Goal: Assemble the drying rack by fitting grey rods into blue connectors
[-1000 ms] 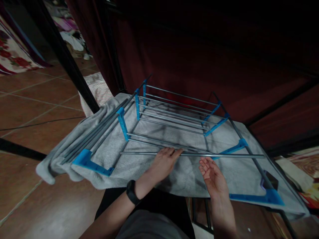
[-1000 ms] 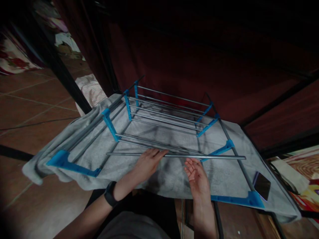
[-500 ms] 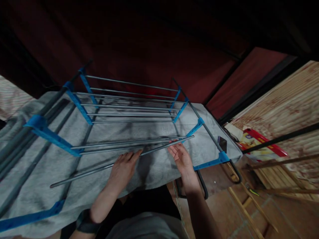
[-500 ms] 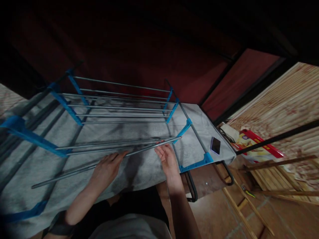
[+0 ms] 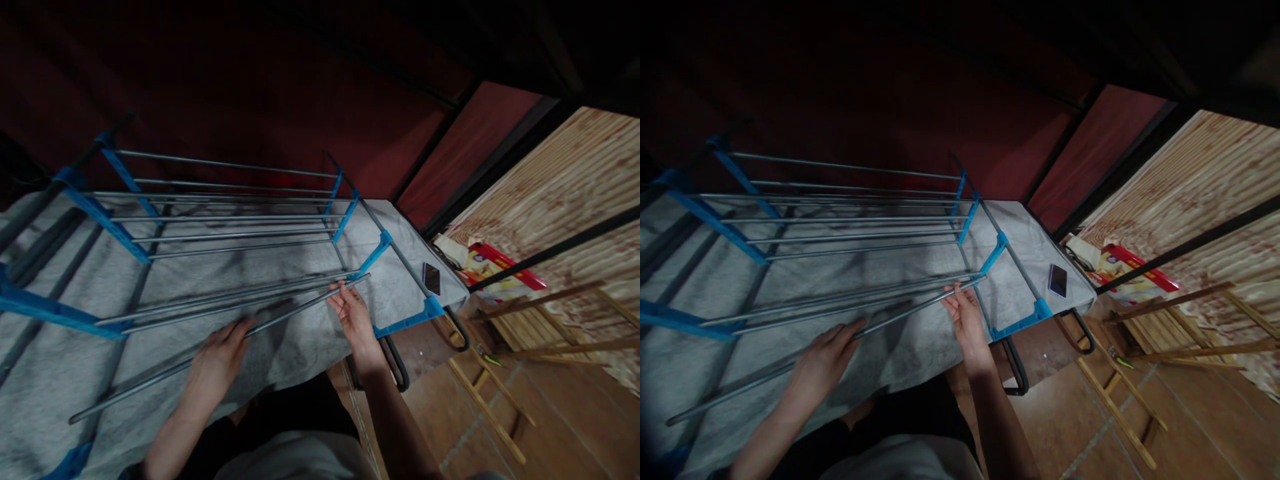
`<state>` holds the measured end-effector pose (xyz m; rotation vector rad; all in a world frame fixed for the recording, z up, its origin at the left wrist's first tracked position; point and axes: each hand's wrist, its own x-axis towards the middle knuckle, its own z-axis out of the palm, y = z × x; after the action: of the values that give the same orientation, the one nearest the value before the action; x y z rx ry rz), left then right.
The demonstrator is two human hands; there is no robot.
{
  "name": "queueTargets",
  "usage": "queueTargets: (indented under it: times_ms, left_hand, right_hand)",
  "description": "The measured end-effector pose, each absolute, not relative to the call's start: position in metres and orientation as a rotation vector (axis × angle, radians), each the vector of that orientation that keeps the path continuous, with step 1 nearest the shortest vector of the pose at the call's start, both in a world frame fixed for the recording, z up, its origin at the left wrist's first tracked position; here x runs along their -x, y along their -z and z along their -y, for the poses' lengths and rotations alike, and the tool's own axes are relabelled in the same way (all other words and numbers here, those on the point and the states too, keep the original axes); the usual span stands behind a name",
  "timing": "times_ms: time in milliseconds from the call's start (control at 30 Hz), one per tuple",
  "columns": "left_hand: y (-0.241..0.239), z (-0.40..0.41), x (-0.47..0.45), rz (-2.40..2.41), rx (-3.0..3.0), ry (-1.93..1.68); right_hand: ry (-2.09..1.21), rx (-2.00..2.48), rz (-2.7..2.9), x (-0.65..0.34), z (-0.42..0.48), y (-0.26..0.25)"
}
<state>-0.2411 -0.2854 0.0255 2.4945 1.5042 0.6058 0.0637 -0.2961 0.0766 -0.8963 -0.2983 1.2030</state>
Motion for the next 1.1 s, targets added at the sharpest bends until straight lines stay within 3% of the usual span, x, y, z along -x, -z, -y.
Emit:
queueTargets:
  times_ms: [500,1100]
  left_hand:
    - [-0.004,0.306,0.286,-1.736,-2.339,-0.372]
    - [0.009,0.307,0.304,-1.797,-2.403,-0.418]
  right_hand:
    - [-1.161,1.071,0.156,-0.081,0.301,-0.014]
    - [-1.136,1.178,0.109,-0.092,0.301,0.023]
